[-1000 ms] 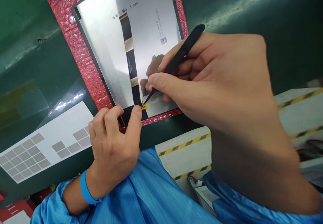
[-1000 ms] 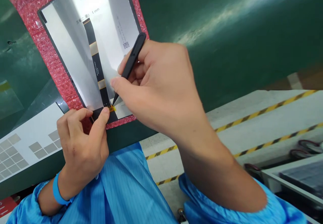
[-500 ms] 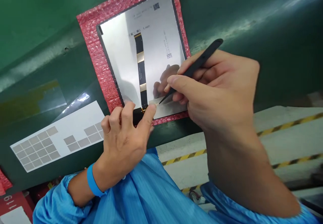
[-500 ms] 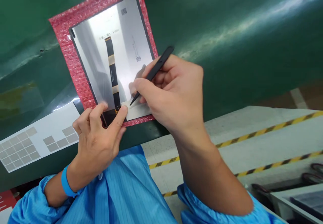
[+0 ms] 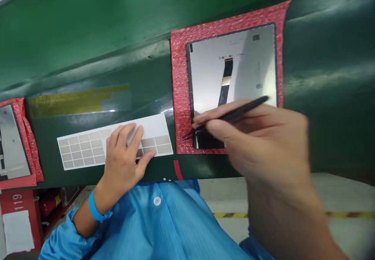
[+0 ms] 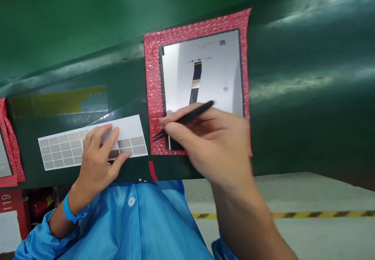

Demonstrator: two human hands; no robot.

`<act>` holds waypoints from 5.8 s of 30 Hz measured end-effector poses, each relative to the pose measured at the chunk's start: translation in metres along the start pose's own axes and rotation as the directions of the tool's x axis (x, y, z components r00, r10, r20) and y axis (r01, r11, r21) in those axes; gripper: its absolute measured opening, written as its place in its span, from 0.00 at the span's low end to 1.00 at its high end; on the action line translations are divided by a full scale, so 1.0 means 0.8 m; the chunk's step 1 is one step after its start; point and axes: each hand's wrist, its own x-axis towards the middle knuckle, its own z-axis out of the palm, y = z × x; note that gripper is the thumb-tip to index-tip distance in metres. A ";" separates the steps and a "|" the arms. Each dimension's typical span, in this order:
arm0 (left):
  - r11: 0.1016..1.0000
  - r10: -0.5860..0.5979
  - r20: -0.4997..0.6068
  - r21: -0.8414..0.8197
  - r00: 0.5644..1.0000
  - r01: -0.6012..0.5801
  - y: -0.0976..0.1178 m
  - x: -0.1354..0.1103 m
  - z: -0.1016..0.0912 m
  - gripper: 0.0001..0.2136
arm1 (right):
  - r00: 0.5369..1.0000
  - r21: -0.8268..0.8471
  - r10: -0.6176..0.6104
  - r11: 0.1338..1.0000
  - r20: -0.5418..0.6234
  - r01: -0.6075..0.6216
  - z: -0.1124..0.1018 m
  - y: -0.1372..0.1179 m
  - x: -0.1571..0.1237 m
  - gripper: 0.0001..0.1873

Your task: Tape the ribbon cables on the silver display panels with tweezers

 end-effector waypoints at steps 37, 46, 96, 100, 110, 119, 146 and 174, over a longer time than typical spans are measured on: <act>0.999 0.021 0.043 0.023 0.999 -0.022 -0.002 0.000 0.013 0.28 | 0.949 -0.205 0.008 0.977 0.317 0.060 0.049 0.020 0.016 0.08; 1.000 0.020 0.048 0.019 0.999 -0.021 -0.003 0.000 0.012 0.28 | 0.971 -0.123 -0.070 0.987 0.228 0.100 0.054 0.027 -0.002 0.10; 0.975 0.129 -0.105 -0.170 0.986 -0.145 0.095 0.063 0.065 0.12 | 0.994 -0.243 0.110 0.964 -0.018 -0.111 -0.073 -0.006 0.038 0.09; 0.974 0.134 -0.109 -0.170 0.985 -0.152 0.095 0.064 0.065 0.12 | 0.996 -0.242 0.092 0.966 -0.018 -0.094 -0.072 -0.006 0.038 0.11; 0.973 0.127 -0.105 -0.181 0.986 -0.145 0.095 0.062 0.065 0.13 | 0.996 -0.222 0.090 0.971 -0.015 -0.091 -0.072 -0.005 0.040 0.11; 0.975 0.129 -0.100 -0.168 0.987 -0.145 0.094 0.063 0.064 0.12 | 0.996 -0.241 0.083 0.967 -0.029 -0.088 -0.072 -0.005 0.039 0.09; 0.966 0.211 -0.055 0.166 0.976 -0.199 0.110 0.067 0.063 0.10 | 0.988 -0.391 -0.048 0.920 -0.145 -0.013 -0.061 0.005 0.037 0.11; 0.859 0.279 0.218 0.379 0.935 -0.344 0.122 0.055 0.069 0.33 | 0.963 0.024 0.027 0.999 -0.269 -0.021 -0.088 0.068 0.048 0.15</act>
